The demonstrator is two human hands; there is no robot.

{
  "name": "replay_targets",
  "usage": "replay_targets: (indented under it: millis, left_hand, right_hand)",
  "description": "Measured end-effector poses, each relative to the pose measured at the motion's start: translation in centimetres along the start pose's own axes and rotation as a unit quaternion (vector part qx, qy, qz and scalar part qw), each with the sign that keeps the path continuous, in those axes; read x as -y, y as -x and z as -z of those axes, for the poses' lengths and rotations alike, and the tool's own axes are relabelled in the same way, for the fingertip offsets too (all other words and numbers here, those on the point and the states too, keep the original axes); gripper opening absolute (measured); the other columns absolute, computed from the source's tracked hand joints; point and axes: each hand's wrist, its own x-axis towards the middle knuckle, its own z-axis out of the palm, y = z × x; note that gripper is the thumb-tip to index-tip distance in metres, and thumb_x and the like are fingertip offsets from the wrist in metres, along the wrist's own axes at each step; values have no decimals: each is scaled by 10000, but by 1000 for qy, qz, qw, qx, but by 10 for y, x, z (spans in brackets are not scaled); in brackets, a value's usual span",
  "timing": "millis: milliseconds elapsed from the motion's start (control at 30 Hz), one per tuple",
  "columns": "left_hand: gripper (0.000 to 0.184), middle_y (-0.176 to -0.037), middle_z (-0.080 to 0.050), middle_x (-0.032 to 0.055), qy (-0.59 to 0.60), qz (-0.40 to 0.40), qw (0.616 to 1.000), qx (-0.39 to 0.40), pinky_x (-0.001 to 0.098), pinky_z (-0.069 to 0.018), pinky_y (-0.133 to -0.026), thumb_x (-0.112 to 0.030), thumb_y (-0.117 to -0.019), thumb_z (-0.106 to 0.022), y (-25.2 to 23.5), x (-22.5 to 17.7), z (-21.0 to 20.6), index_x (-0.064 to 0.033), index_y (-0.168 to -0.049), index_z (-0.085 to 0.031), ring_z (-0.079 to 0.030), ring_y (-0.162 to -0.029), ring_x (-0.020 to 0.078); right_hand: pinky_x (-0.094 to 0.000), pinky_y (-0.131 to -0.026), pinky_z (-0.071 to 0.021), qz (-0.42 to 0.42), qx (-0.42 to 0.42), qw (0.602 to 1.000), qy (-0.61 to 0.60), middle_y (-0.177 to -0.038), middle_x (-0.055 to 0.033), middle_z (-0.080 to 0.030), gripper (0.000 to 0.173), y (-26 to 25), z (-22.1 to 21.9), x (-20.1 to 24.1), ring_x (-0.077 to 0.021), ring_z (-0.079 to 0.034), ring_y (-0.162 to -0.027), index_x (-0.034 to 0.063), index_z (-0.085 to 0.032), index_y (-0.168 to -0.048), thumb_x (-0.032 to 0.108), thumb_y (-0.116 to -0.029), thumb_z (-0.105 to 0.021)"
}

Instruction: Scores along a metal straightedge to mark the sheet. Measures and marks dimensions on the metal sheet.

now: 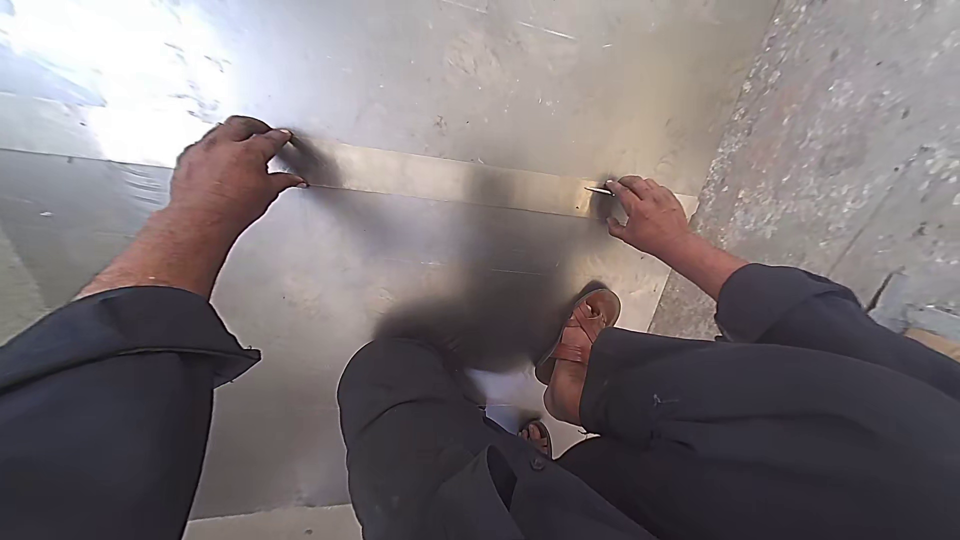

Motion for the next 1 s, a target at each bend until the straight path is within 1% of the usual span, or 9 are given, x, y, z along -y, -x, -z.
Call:
replay_targets:
  millis: [100,200,267,333,500,567,767,867,1000]
  left_hand:
    - [520,-1395,-552,305,24,-20,999,10,791,-428,-945,-93,-908,-786,-3,-8,1,-1,-1384,-597,-547,-1234,577]
    - [516,-1374,-583,274,34,-17,999,-3,685,-455,-1028,-107,-888,-794,5,5,7,-17,-1367,-621,-570,-1257,497]
    - [530,-1386,-591,235,30,-14,999,-13,606,-461,-1072,-109,-875,-797,5,9,0,-12,-1365,-622,-576,-1278,441]
    - [524,-1398,-587,227,27,-20,999,-21,571,-436,-1112,-92,-873,-794,1,10,-4,19,-1353,-618,-570,-1297,416]
    - [531,-1421,-589,192,13,-17,1000,-21,632,-350,-1160,-140,-880,-803,1,13,-6,-26,-1366,-622,-524,-1374,383]
    - [524,-1412,-599,177,10,-19,999,-24,636,-343,-1162,-151,-874,-808,1,16,-7,-42,-1357,-634,-525,-1374,372]
    - [470,-1336,-633,169,-15,-39,999,-29,592,-444,-1061,-169,-862,-816,-4,17,-4,-32,-1286,-668,-577,-1290,377]
    - [477,-1332,-626,170,-15,-42,999,-31,568,-459,-1049,-171,-859,-816,-8,21,-5,-22,-1284,-661,-573,-1284,378]
    - [469,-1331,-619,177,7,-45,998,-40,560,-481,-1039,-157,-857,-817,-10,22,-9,-15,-1277,-664,-560,-1296,393]
  right_hand:
    - [-581,-888,-531,-6,10,1000,-6,-1356,-220,-622,616,7,7,-3,-434,-637,-1147,39,-575,-1428,271,-884,-746]
    - [-652,-975,-487,-8,24,999,-36,-1400,-271,-583,650,-4,7,9,-481,-595,-1242,26,-549,-1450,278,-887,-757]
    - [-687,-963,-471,-13,31,999,-18,-1406,-295,-574,650,-2,3,6,-517,-586,-1241,23,-539,-1458,333,-910,-699]
    - [-691,-931,-479,-14,19,1000,-1,-1368,-299,-597,642,-1,3,4,-530,-603,-1195,28,-558,-1445,342,-899,-682]
    - [-662,-927,-494,-12,16,1000,24,-1341,-295,-617,641,-1,6,8,-519,-624,-1166,19,-572,-1430,320,-879,-699]
    - [-658,-946,-489,-18,27,999,31,-1351,-291,-611,647,-2,7,10,-516,-616,-1179,16,-566,-1435,308,-877,-713]
    - [-656,-939,-496,-14,23,999,47,-1326,-298,-624,637,-2,8,11,-516,-622,-1173,5,-582,-1418,312,-875,-713]
    - [-664,-908,-503,-5,15,999,50,-1308,-315,-623,638,-3,7,12,-531,-629,-1144,-14,-590,-1405,317,-873,-711]
    - [-656,-945,-491,-15,19,998,61,-1330,-299,-622,645,-2,8,12,-520,-621,-1172,2,-591,-1417,316,-870,-722]
